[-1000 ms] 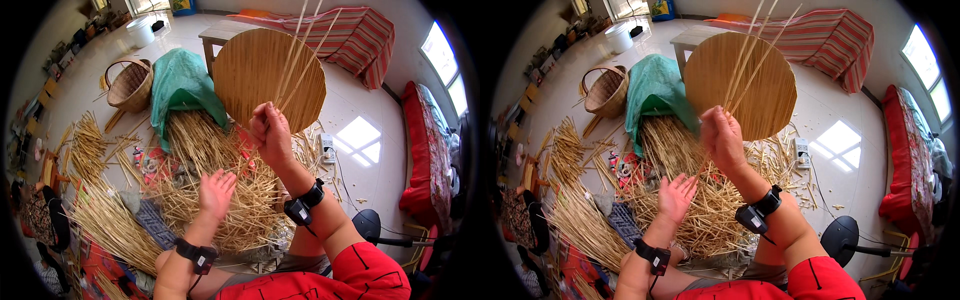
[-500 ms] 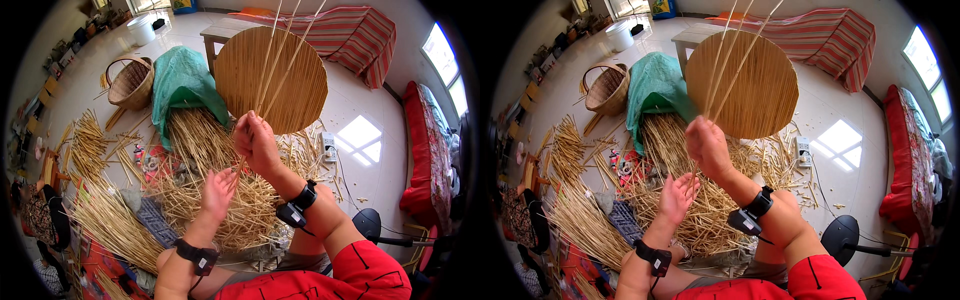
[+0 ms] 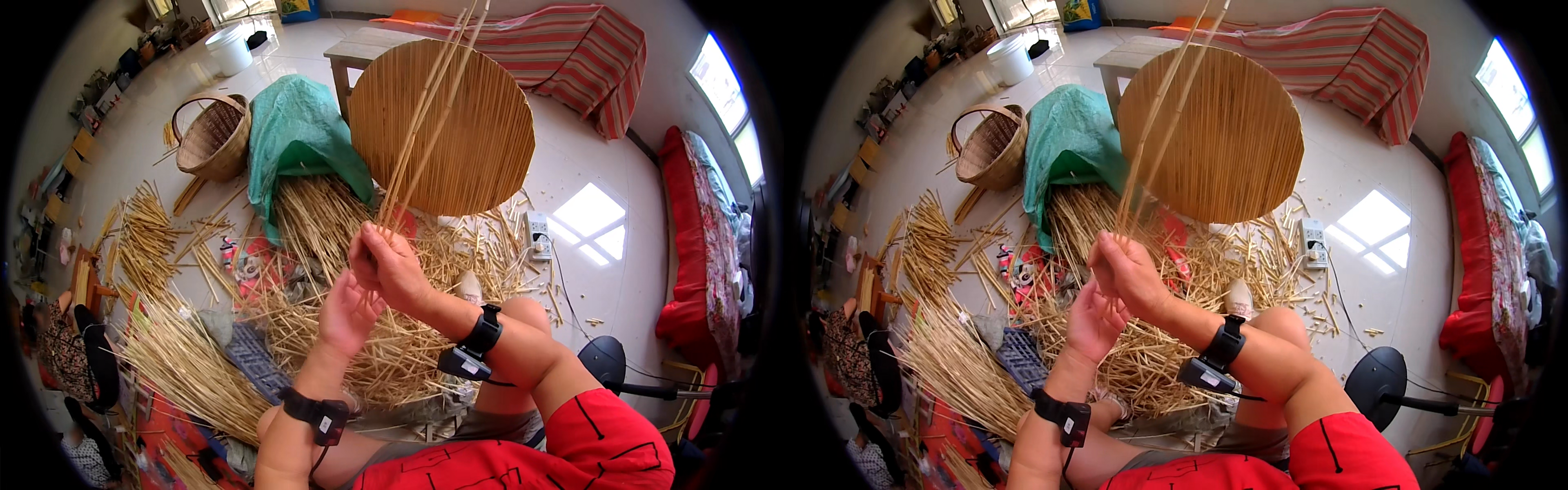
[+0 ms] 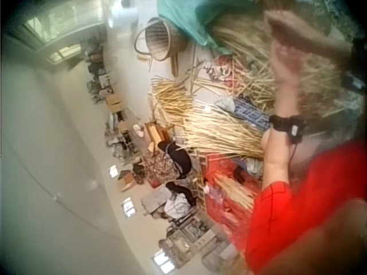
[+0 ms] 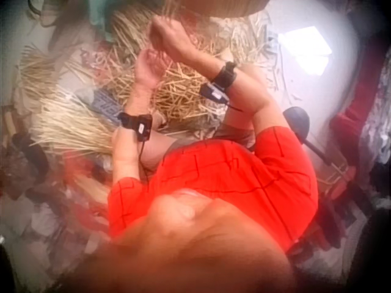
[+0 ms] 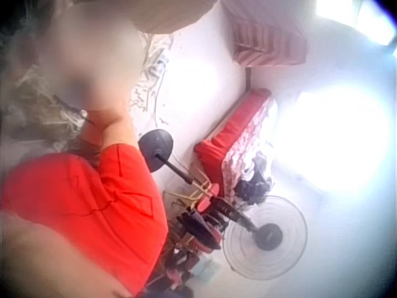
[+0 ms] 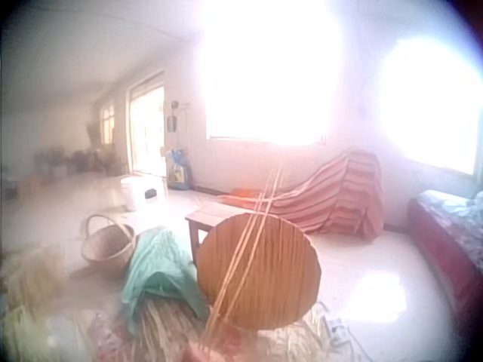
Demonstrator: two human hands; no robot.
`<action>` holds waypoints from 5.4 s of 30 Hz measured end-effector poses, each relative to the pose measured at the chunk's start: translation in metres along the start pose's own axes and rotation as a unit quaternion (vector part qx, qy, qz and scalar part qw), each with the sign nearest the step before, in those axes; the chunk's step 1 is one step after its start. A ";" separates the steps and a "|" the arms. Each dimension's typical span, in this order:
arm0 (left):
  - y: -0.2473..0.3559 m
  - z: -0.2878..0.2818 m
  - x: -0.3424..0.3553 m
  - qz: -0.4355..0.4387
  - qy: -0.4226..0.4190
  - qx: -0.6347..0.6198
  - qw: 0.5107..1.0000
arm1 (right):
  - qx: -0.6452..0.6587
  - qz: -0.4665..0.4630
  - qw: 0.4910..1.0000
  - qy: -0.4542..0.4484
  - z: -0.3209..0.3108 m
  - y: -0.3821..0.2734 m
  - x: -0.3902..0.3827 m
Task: The person weaves together thin strips of straw and grass while sitting on the floor, occasionally gathering more material from a bundle.
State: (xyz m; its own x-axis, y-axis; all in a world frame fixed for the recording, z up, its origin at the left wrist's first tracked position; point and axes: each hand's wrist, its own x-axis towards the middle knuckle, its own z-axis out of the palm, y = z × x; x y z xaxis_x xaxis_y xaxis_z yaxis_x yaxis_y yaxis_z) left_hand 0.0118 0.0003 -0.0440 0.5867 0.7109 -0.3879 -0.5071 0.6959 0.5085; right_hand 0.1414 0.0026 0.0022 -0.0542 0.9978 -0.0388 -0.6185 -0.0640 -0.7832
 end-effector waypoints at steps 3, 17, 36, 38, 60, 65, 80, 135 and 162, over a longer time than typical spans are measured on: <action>0.007 0.003 0.002 0.021 -0.031 0.176 0.984 | 0.055 0.036 0.998 0.000 -0.003 -0.004 0.006; 0.037 0.016 -0.034 0.255 -0.020 0.634 0.730 | -0.284 0.008 0.945 -0.163 0.000 0.004 0.010; 0.177 -0.024 -0.174 0.496 0.343 0.496 0.625 | -0.589 -0.084 0.774 -0.216 0.028 0.027 -0.013; 0.209 -0.070 -0.229 0.476 0.434 0.495 0.583 | -0.612 -0.078 0.768 -0.168 0.014 0.028 -0.007; -0.009 -0.401 -0.342 -0.021 0.706 0.556 0.438 | -0.688 -0.038 0.692 -0.215 0.007 0.029 0.003; -0.005 -0.436 -0.364 0.113 0.633 0.330 0.691 | -0.686 -0.029 0.694 -0.217 0.006 0.030 0.005; 0.030 -0.383 -0.246 0.131 0.650 0.494 0.562 | -0.713 0.012 0.653 -0.255 0.003 0.030 0.005; 0.053 -0.374 -0.263 0.008 0.307 0.923 0.232 | -0.729 0.026 0.622 -0.285 0.008 0.029 0.008; 0.047 -0.427 -0.225 -0.130 0.019 0.974 0.182 | -0.742 0.055 0.611 -0.271 0.002 0.034 0.010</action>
State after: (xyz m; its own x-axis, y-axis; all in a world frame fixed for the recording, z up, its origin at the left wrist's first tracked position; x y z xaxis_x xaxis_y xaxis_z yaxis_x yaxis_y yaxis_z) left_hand -0.4139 -0.0834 -0.2612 0.4075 0.7063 -0.5789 0.7441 -0.6242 -0.2379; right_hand 0.1184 0.0108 -0.0238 -0.5320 0.8106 -0.2449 0.7813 0.3583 -0.5111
